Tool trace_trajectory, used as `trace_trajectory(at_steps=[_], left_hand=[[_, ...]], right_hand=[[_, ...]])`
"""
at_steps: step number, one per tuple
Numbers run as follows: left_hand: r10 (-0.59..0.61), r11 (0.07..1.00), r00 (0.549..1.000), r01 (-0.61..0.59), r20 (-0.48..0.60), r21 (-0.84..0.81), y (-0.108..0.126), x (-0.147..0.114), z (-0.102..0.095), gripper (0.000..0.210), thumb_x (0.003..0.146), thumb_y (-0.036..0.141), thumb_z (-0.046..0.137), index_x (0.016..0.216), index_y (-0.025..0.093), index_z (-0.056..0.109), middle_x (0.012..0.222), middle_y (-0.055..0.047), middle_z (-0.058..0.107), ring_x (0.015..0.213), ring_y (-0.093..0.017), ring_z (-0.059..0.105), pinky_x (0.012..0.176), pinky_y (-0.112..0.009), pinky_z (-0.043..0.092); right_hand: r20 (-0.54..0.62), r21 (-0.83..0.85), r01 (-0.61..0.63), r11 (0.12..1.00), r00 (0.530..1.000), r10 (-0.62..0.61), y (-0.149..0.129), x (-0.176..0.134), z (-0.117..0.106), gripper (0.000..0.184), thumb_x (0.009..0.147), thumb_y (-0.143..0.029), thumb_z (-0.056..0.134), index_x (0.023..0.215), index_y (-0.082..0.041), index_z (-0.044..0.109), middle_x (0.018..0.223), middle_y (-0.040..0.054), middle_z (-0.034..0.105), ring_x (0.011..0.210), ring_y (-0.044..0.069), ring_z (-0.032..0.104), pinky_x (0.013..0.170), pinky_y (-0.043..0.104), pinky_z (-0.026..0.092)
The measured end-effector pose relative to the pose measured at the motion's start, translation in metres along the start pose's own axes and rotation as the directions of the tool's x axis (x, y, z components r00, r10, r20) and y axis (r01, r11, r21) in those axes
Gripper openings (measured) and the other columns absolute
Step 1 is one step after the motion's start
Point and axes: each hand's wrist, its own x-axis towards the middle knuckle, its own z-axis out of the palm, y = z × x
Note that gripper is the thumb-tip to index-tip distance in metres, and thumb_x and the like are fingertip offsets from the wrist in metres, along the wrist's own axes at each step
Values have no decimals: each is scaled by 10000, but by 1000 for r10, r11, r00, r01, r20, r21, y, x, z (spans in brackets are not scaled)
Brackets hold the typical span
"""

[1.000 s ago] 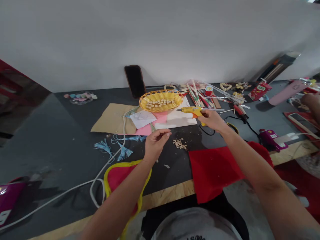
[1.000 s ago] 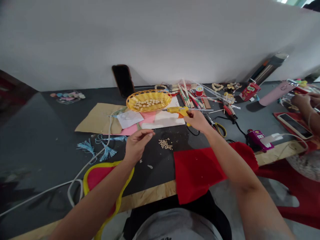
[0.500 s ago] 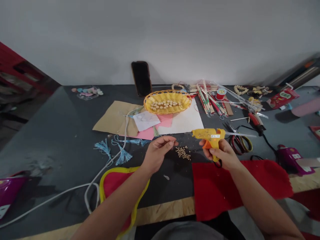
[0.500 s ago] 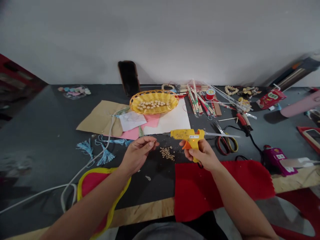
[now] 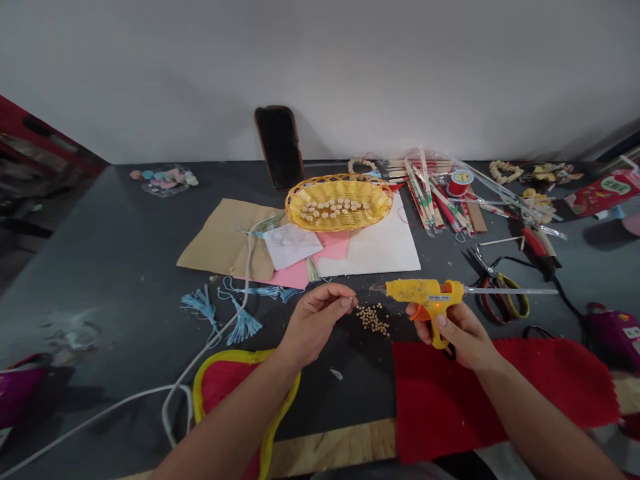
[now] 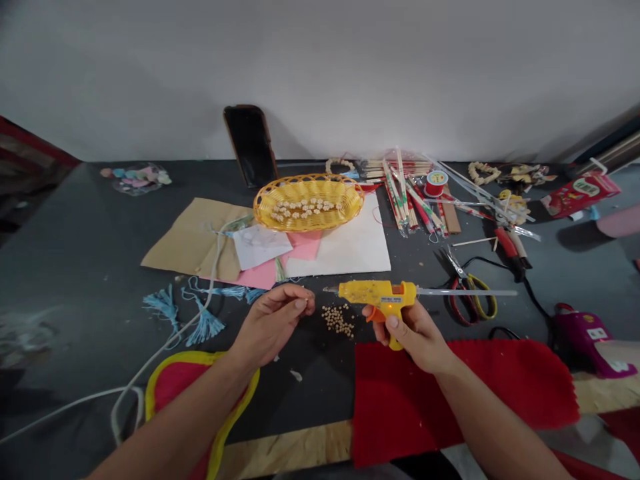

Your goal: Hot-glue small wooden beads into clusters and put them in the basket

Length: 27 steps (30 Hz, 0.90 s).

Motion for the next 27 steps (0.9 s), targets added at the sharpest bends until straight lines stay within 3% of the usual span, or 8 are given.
trace_trajectory(at_steps=[6,12,27], left_hand=[[-9,1000,1000,9,16,17,-2,0,-2,140,651,242,815,761,200,739,728,-2,704,690,-98,603,683,-221,467],[-26,999,1000,26,15,22,-1,0,0,150,637,254,818,743,197,726,689,0,690,669,-114,602,665,-249,471],[-45,999,999,45,12,-22,-1,1,1,130,638,218,816,734,184,736,701,-3,719,675,-103,625,682,-225,474]], right_hand=[[-16,-35,2,999,1000,-3,6,-3,-3,302,887,-504,532,1018,-239,593,870,81,645,561,136,506,463,274,419],[85,-108,-5,994,996,14,10,-8,-7,306,934,-462,463,1074,-229,604,705,44,592,576,156,525,497,288,420],[144,-135,55,989,989,-36,11,-10,-4,271,953,-405,457,1114,-219,570,736,26,573,577,131,527,504,269,444]])
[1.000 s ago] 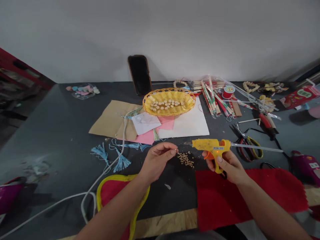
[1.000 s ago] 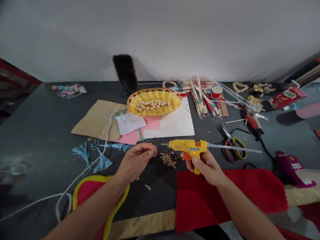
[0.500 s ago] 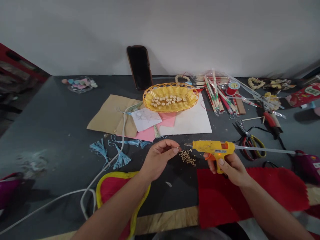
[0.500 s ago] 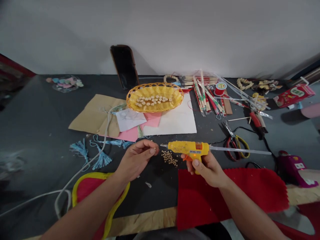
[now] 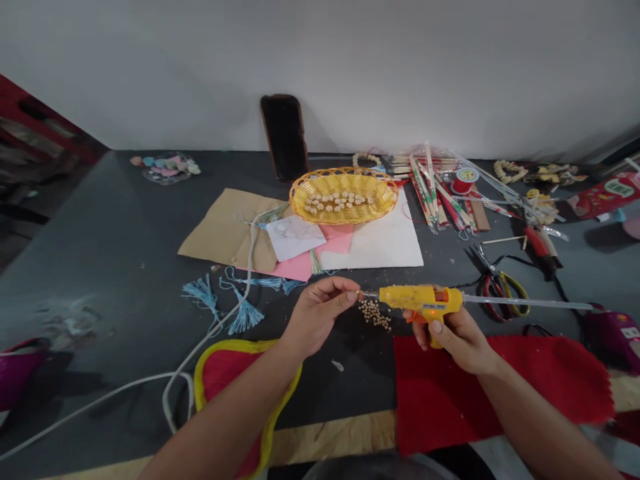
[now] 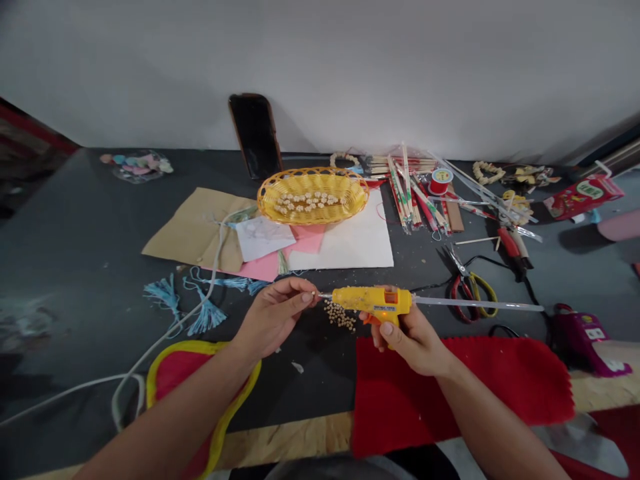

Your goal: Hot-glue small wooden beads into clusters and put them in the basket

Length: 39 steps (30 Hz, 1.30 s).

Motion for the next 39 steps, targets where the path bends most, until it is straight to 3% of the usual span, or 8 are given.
trace_trajectory(at_steps=[12,16,18,20,22,24,34,39], left_hand=[[3,1000,1000,-3,21,-12,-1,-1,0,143,639,203,816,718,169,702,694,10,695,669,-79,603,666,-183,449],[65,983,998,-67,15,170,0,-1,-4,171,703,242,764,863,201,719,771,-2,698,732,-113,623,700,-228,464],[179,877,982,-187,62,441,1,-1,-6,113,761,244,704,866,203,714,801,-20,699,753,-138,618,709,-265,465],[320,599,921,-379,223,705,3,0,-8,62,800,203,647,815,201,706,791,-29,699,779,-161,602,746,-305,460],[365,288,831,-530,420,797,3,2,-10,118,818,145,594,803,202,697,785,-32,708,807,-179,585,790,-339,453],[333,100,774,-597,539,796,0,3,-10,184,825,92,544,839,201,692,820,-37,715,828,-189,576,806,-358,455],[295,-139,727,-610,620,780,-11,8,7,186,887,191,533,946,180,708,885,-75,690,857,-213,538,769,-357,467],[181,-261,742,-597,646,759,-13,14,21,220,890,177,513,985,181,712,924,-80,698,864,-228,538,757,-375,457]], right_hand=[[-24,-12,11,1000,1000,-11,3,-1,-3,287,959,-396,455,1111,-194,590,760,32,573,594,115,516,514,257,424],[-59,-1,20,1000,998,-20,-2,1,-3,288,948,-410,472,1092,-190,590,699,17,562,566,115,505,492,255,408],[-98,20,36,999,995,-33,-6,4,-2,272,945,-406,480,1087,-194,576,686,9,559,554,113,500,485,252,404],[-145,40,43,998,989,-37,-8,7,0,243,943,-392,490,1078,-202,559,680,2,558,548,108,496,479,245,400],[-181,62,39,997,983,-27,-9,9,1,229,944,-384,492,1070,-201,550,670,-4,554,543,106,497,474,239,396],[-215,91,36,995,977,-16,-9,11,2,227,942,-382,496,1057,-194,550,676,-2,556,538,105,500,471,240,399],[-324,138,49,989,946,-2,-5,15,-1,220,910,-390,548,1038,-216,506,900,35,614,531,86,518,474,252,431],[-306,153,-8,988,950,55,-6,15,0,273,895,-430,563,1039,-213,482,764,1,600,515,92,513,464,243,429]])
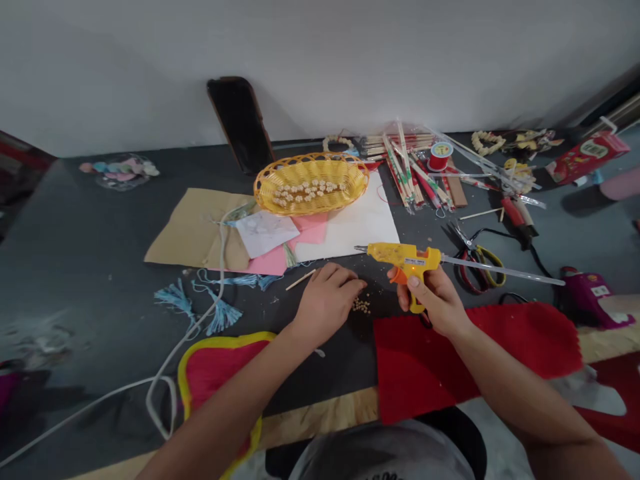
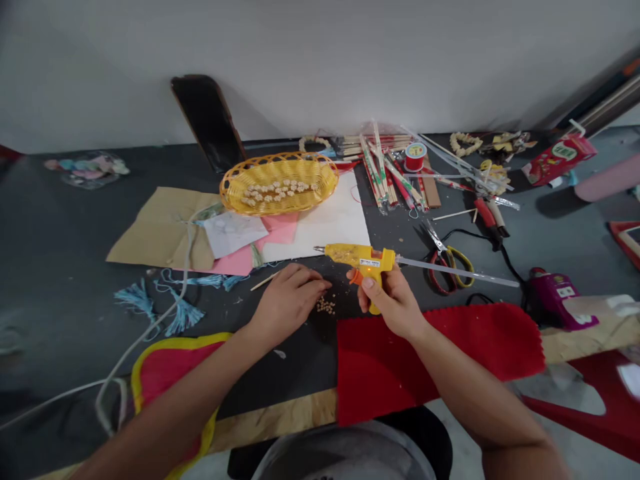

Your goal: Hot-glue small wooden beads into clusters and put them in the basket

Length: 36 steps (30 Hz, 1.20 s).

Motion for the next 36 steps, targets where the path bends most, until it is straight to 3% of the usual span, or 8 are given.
trace_trajectory(at_steps=[9,14,16,18,21,23,27,36], left_hand=[[24,989,997,-35,72,146,7,12,-3,183,826,119,535,893,176,696,929,-97,694,897,-270,542,749,-420,430],[-99,979,995,100,15,-176,8,6,-13,172,877,166,500,846,178,669,849,-68,676,834,-216,560,783,-381,432],[-259,855,966,231,3,-463,5,-3,-17,135,878,217,535,839,193,662,808,-35,653,790,-181,564,743,-331,430],[-472,534,876,373,98,-759,0,-12,-19,106,848,282,605,839,194,663,745,-12,618,674,-138,530,614,-266,400],[-614,-33,762,239,209,-970,-5,-21,-19,151,741,312,732,772,182,661,699,10,587,596,-93,466,537,-216,359],[-609,-231,748,149,262,-962,-7,-22,-19,178,670,273,793,725,160,667,698,3,590,595,-81,465,522,-199,361],[-575,-375,750,115,328,-920,-8,-20,-20,152,653,213,808,700,151,677,663,7,608,577,-62,486,538,-182,392],[-540,-439,745,150,393,-886,-5,-22,-17,174,654,229,816,727,140,685,616,-1,631,530,-60,488,497,-188,337]], right_hand=[[-26,32,53,998,998,-52,4,-1,1,310,887,-423,578,1086,-240,427,986,45,632,513,70,514,458,237,436],[-38,45,100,994,994,-98,1,-2,1,279,894,-416,566,1071,-234,449,995,50,627,527,77,515,472,246,437],[-19,55,97,994,995,-96,-1,-4,2,250,907,-410,546,1056,-227,464,947,45,626,532,84,512,474,248,428],[31,64,94,994,995,-96,-3,-8,3,224,925,-403,518,1055,-225,480,904,42,618,537,90,513,471,248,412],[135,27,88,996,987,-91,-1,-15,5,228,952,-407,464,1059,-216,527,926,60,604,558,95,508,474,251,402],[192,-9,94,996,977,-90,3,-18,7,246,964,-404,434,1083,-215,539,965,74,597,575,97,507,483,256,410],[243,-54,150,987,961,-133,11,-23,11,253,976,-370,418,1192,-251,478,1012,76,593,598,99,523,536,273,455],[250,-138,178,974,958,-139,16,-21,12,236,989,-324,380,1196,-251,468,997,66,568,593,96,522,557,282,486]])
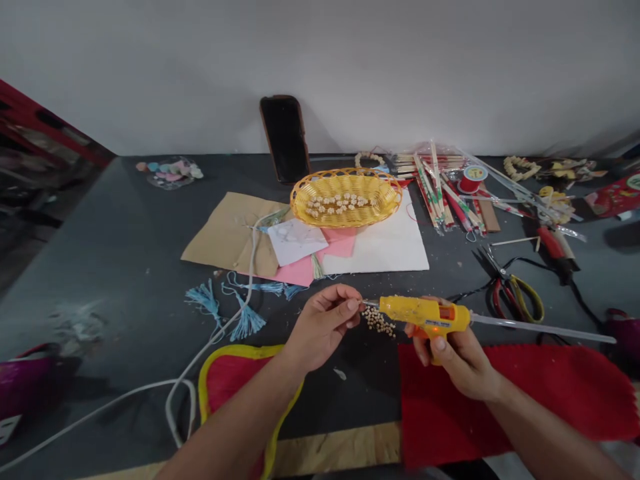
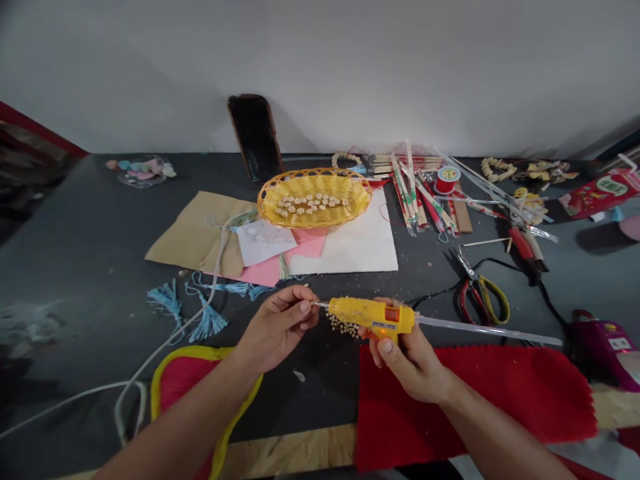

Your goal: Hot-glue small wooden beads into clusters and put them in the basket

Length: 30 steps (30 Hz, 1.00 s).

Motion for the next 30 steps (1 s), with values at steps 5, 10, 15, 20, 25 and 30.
trace_trajectory(at_steps=[5,10,15,20,25,30], left_hand=[[-12,1000,1000,12,11,-10,2,0,2,203,643,242,825,693,131,663,634,-3,621,547,-63,485,506,-195,327],[14,1000,1000,-14,8,-7,-1,-1,1,214,628,249,834,684,141,658,638,18,583,551,-61,457,525,-204,345],[5,1000,1000,-5,4,11,-4,0,-2,231,615,270,842,690,143,664,633,20,575,547,-63,471,524,-203,343],[-12,1000,1000,13,19,-6,-5,0,-4,227,621,267,841,694,136,671,639,16,590,546,-59,487,530,-200,347],[-13,1000,999,13,29,-5,-4,0,-3,232,627,271,839,694,132,666,647,13,586,557,-60,486,538,-202,357],[-24,1000,999,24,23,-7,-5,0,-3,229,619,267,842,683,134,667,644,14,591,550,-62,485,534,-204,343]], right_hand=[[-3,-3,-10,1000,1000,10,-3,1,2,216,988,-334,373,1121,-236,512,932,51,557,569,93,498,519,265,475],[23,4,-24,1000,999,24,1,-2,0,198,988,-338,373,1090,-239,511,986,62,560,578,91,504,528,266,464],[27,-27,-32,999,999,33,3,-3,-1,206,989,-348,364,1083,-228,503,969,60,554,571,92,494,538,273,455],[44,-54,-40,998,998,43,-1,0,0,249,990,-382,349,1036,-210,523,828,23,518,549,95,472,532,269,440],[42,-67,-66,996,997,69,-4,2,1,273,985,-417,350,1021,-205,518,724,0,496,532,106,459,516,269,436],[48,-56,-59,997,997,62,-6,4,1,270,984,-423,355,1015,-211,519,789,20,521,533,92,452,504,257,427]])
